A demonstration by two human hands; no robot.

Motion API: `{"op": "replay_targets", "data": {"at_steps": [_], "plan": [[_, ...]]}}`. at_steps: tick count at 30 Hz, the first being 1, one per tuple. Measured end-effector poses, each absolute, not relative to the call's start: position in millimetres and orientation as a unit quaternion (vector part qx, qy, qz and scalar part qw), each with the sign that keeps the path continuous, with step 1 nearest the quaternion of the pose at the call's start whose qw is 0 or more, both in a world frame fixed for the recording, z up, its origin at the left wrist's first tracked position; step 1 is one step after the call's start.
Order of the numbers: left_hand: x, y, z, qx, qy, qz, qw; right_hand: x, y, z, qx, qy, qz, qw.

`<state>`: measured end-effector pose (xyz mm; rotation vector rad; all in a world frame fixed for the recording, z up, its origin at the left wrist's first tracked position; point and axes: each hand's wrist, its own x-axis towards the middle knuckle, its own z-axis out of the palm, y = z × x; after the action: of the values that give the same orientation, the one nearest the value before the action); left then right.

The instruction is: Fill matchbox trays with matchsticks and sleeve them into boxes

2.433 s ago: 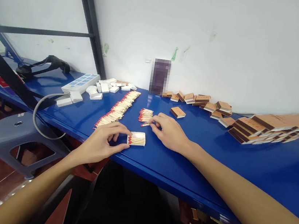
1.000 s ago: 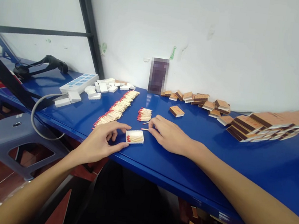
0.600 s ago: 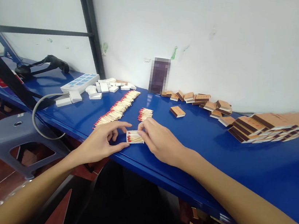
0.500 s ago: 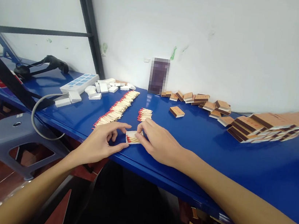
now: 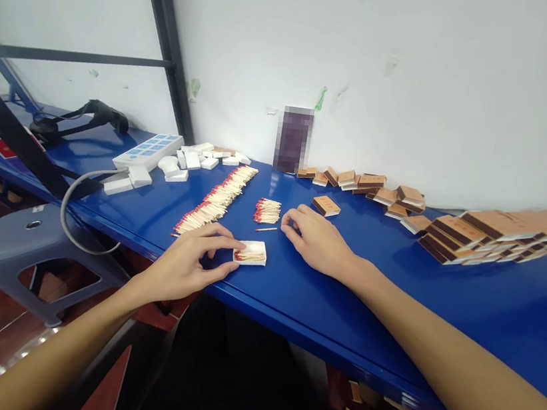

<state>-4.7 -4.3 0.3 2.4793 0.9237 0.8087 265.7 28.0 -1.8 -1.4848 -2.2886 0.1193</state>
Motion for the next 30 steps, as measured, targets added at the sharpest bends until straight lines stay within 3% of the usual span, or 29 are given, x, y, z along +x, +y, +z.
{"op": "replay_targets", "data": {"at_steps": [30], "plan": [[-5, -3, -1, 0.881, 0.323, 0.297, 0.179, 252, 35, -4, -0.508, -0.813, 0.054, 0.278]]}}
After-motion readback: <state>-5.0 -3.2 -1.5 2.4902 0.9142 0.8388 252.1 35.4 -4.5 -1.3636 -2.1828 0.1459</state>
